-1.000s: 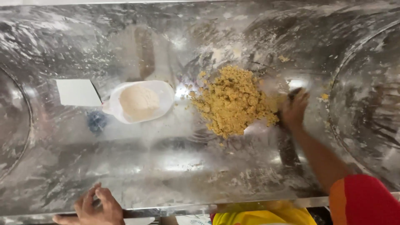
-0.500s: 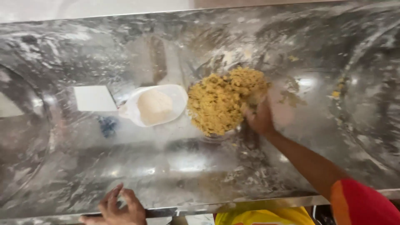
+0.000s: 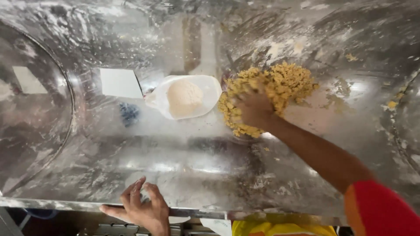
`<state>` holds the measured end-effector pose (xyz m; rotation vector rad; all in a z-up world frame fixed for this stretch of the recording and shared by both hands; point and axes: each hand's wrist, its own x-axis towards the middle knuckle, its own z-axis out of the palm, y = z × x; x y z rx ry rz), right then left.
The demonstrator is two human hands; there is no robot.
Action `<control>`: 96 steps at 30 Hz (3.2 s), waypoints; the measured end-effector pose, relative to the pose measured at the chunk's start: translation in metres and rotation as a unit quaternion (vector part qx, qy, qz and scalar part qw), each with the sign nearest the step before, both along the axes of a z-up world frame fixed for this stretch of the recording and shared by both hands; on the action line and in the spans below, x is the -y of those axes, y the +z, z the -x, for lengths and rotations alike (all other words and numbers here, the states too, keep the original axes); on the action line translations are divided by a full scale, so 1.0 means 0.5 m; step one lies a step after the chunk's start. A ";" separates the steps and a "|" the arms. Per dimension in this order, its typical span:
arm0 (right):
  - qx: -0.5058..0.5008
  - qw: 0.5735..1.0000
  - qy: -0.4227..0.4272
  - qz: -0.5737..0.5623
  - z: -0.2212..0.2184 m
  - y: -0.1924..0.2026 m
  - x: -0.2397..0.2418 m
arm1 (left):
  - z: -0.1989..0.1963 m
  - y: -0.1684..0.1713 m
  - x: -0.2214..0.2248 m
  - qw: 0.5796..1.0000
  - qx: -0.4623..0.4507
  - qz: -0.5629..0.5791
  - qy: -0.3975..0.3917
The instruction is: The person is manually kneading a large batch of dough on a stainless steel surface, folding and pressing it to develop its structure.
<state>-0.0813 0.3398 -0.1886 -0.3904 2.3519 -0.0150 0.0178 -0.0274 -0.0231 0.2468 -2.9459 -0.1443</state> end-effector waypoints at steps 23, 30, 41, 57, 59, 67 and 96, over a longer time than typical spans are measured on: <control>-0.227 0.936 -0.163 0.212 0.022 -0.051 0.032 | 0.451 -0.196 -0.099 0.883 0.403 -0.165 -0.176; -0.381 0.891 -0.093 0.230 0.022 -0.154 0.048 | 0.481 -0.289 0.085 0.912 0.373 -0.076 -0.151; -0.204 0.967 0.033 0.148 0.074 -0.240 0.400 | 0.470 -0.300 0.355 0.974 0.204 0.023 -0.095; -0.214 0.333 -0.646 0.652 -0.010 -0.010 0.192 | 0.430 -0.070 0.173 0.960 0.245 0.025 -0.131; -0.124 0.891 -0.322 0.297 -0.125 -0.244 0.231 | 0.395 -0.010 0.154 0.954 0.231 -0.032 -0.186; 0.039 0.889 -0.358 0.283 -0.041 0.025 0.088 | 0.115 0.082 0.143 0.946 0.182 -0.174 -0.202; -0.332 0.913 0.117 0.209 -0.304 -0.251 -0.131 | 0.044 -0.031 0.123 0.986 -0.012 -0.058 -0.156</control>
